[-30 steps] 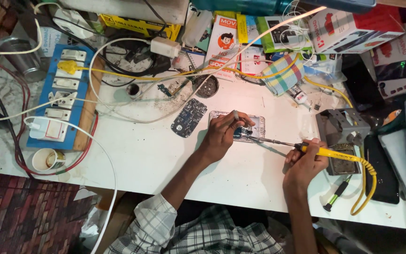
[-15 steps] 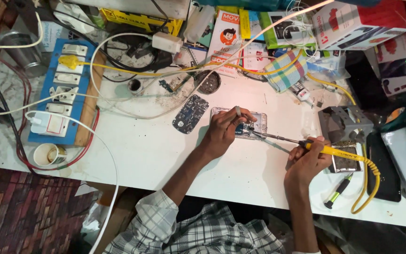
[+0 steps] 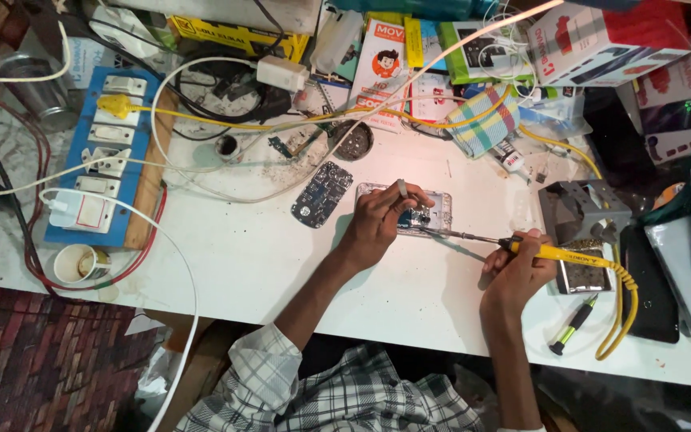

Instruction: The person uses a soldering iron and tweezers to apply solder to a small electronic component on a disassembled mobile phone chassis. They repeatedly heat the joint and feed solder while holding the component steady.

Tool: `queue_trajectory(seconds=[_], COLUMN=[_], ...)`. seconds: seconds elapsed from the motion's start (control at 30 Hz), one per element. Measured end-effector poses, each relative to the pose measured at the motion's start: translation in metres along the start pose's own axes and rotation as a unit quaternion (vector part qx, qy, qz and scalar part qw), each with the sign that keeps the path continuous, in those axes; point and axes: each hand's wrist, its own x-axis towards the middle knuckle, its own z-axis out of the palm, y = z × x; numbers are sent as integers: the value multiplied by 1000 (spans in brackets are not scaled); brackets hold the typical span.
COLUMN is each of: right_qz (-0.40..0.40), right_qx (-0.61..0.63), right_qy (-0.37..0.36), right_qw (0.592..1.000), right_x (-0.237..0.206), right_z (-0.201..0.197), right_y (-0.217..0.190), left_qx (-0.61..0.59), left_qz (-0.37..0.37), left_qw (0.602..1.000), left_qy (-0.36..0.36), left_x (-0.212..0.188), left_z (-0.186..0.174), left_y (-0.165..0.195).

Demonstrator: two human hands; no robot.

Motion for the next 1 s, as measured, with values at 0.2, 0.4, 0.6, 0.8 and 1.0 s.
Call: queue_trajectory(seconds=[0.2,0.4,0.6,0.8,1.0], right_qz=[-3,1,-1,9,-5], right_qx=[-3,-25,-9,-29,-40], right_qy=[-22,-27,-43,-43,-41], right_qw=[1000,999,999,999,998], right_x=[-3,-6,-6,-6,-5], right_z=[0,1,3,5,7], right_y=[-3,-4,-3,-6,-5], left_qx=[-21,-28,-19,-28,-29], left_qz=[-16,-21,-17,-23,-19], left_qw=[1000,999,1000,999,999], left_qy=[4,2,3,5,6], left_x=[-2,-4,-3,-2,-2], left_z=[0,1,-1,0,-1], left_y=[0,-1,-3,-5,-4])
